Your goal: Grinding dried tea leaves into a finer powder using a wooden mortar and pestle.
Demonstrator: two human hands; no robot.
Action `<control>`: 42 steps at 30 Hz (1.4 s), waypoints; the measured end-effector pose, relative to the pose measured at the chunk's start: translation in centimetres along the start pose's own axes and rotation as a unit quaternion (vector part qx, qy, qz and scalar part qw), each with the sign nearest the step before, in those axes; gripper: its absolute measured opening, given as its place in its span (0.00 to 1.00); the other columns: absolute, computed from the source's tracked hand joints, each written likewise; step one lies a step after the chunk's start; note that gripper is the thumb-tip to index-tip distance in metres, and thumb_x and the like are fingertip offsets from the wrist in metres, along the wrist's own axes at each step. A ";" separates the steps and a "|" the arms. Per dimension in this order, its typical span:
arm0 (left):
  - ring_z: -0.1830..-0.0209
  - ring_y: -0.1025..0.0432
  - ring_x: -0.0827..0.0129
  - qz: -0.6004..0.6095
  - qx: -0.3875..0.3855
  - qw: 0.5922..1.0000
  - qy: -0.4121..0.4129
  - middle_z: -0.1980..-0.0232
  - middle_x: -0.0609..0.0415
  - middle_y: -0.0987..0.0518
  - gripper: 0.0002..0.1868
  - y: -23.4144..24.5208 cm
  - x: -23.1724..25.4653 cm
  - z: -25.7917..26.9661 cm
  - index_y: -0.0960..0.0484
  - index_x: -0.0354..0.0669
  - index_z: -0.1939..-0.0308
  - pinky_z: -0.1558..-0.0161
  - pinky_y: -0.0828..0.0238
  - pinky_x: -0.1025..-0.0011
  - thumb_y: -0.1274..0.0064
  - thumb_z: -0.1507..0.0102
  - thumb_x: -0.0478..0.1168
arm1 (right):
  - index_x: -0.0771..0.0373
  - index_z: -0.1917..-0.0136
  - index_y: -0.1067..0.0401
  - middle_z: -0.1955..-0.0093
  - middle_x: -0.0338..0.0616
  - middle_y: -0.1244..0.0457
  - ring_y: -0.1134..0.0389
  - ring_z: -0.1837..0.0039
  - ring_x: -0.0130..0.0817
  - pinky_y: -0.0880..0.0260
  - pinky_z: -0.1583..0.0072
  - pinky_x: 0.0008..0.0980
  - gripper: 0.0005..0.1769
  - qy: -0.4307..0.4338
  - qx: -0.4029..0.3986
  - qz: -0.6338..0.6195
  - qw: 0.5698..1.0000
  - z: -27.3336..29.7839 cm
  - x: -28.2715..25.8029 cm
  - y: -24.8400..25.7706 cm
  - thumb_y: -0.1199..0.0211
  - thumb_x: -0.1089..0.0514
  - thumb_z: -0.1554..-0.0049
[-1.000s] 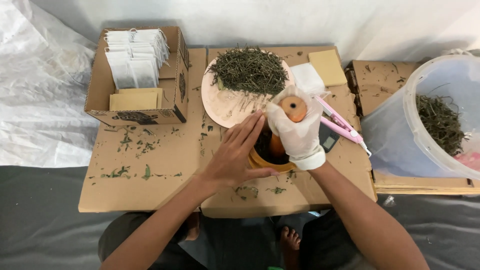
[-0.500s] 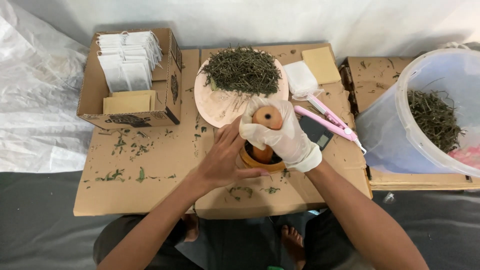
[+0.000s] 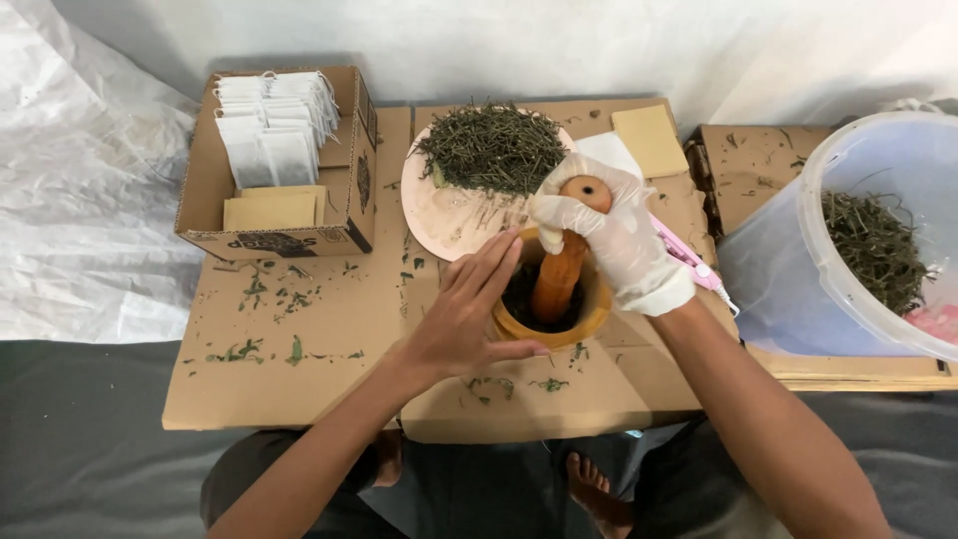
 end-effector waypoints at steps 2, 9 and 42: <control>0.12 0.43 0.54 -0.002 0.001 1.000 -0.001 0.12 0.42 0.39 0.67 -0.2 -0.1 0.1 0.39 0.36 0.14 0.19 0.49 0.61 0.31 0.43 0.75 | 0.68 0.60 0.25 0.75 0.46 0.39 0.38 0.74 0.28 0.34 0.65 0.25 0.08 -0.007 0.016 -0.043 0.999 0.1 1.7 -0.9 0.28 0.67 0.41; 0.14 0.41 0.47 0.004 -0.011 1.000 -0.003 0.16 0.35 0.34 0.65 -0.6 -0.8 0.6 0.35 0.32 0.17 0.20 0.49 0.56 0.30 0.43 0.73 | 0.70 0.60 0.28 0.76 0.50 0.41 0.41 0.77 0.26 0.39 0.72 0.25 0.07 -0.034 0.017 -0.124 0.992 0.7 2.9 -2.3 0.34 0.68 0.39; 0.14 0.38 0.51 0.017 0.029 0.999 -0.016 0.13 0.39 0.36 0.71 0.2 -0.2 0.1 0.38 0.35 0.15 0.21 0.44 0.59 0.29 0.48 0.76 | 0.70 0.63 0.30 0.79 0.48 0.43 0.42 0.76 0.30 0.36 0.69 0.29 0.14 0.079 0.113 -0.108 0.985 1.6 1.0 -1.3 0.37 0.63 0.35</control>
Point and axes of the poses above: each hand's wrist, its own z-axis away from the middle knuckle, its own y-axis out of the back of the hand, x = y × z, the point moved 6 cm from there along -z, towards the middle knuckle
